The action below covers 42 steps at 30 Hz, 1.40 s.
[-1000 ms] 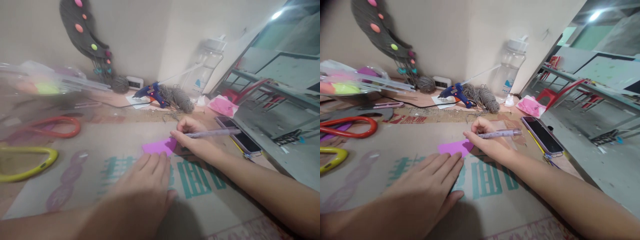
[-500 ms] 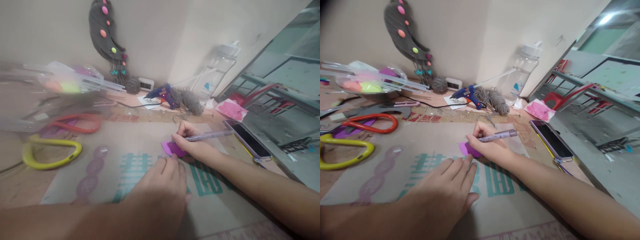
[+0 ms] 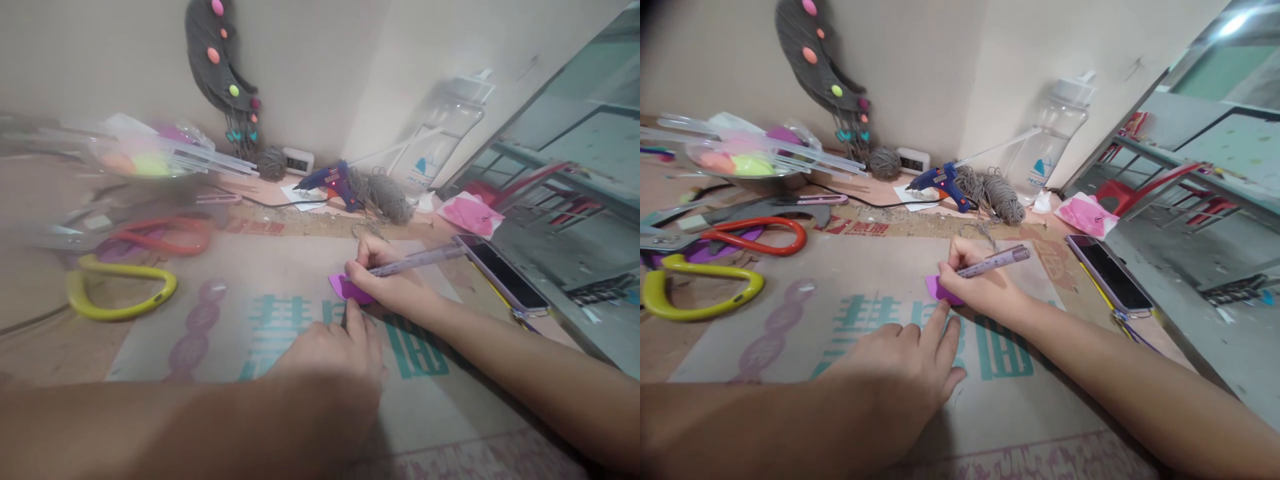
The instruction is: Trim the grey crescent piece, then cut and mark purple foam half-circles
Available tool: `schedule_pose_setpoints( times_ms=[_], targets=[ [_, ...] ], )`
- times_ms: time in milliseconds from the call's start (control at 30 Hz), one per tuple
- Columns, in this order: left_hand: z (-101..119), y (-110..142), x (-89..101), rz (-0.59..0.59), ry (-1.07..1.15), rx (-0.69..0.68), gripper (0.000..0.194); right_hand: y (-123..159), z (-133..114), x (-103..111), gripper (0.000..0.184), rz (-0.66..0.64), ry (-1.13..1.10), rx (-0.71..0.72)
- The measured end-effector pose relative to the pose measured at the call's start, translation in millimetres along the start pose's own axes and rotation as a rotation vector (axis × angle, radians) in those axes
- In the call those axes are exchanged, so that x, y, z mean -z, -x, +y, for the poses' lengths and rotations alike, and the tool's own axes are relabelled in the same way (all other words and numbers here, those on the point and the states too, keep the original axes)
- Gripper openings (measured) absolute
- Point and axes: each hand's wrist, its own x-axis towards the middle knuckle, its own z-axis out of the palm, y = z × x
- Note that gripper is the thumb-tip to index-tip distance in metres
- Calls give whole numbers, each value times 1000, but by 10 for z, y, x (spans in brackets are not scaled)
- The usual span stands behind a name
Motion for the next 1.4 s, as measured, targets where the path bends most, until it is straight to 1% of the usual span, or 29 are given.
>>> schedule_pose_setpoints(
  times_ms=[167,333,600,700,833,1033,1200,1400],
  targets=[
    [2,-3,-25,22,-4,-6,44,-18,-7,-4,25,1,13,9],
    [-3,9,-20,35,-3,-26,45,-29,27,-19,25,4,34,48],
    [11,1,-34,26,4,-21,44,-29,79,-18,28,-8,31,40],
    [10,-13,-33,-6,5,-29,46,-30,87,-22,28,-35,10,45],
    [10,3,-36,-23,-8,-47,47,-28,58,-31,31,-73,-47,30],
    [-5,16,-30,-36,-19,-81,46,-17,4,-20,32,-141,-117,-37],
    [-16,3,16,-51,-8,-54,43,-7,-26,7,27,-123,-72,-53],
    [-10,14,-11,-8,13,-36,46,-4,-41,19,27,-127,-72,-21]
  ],
)
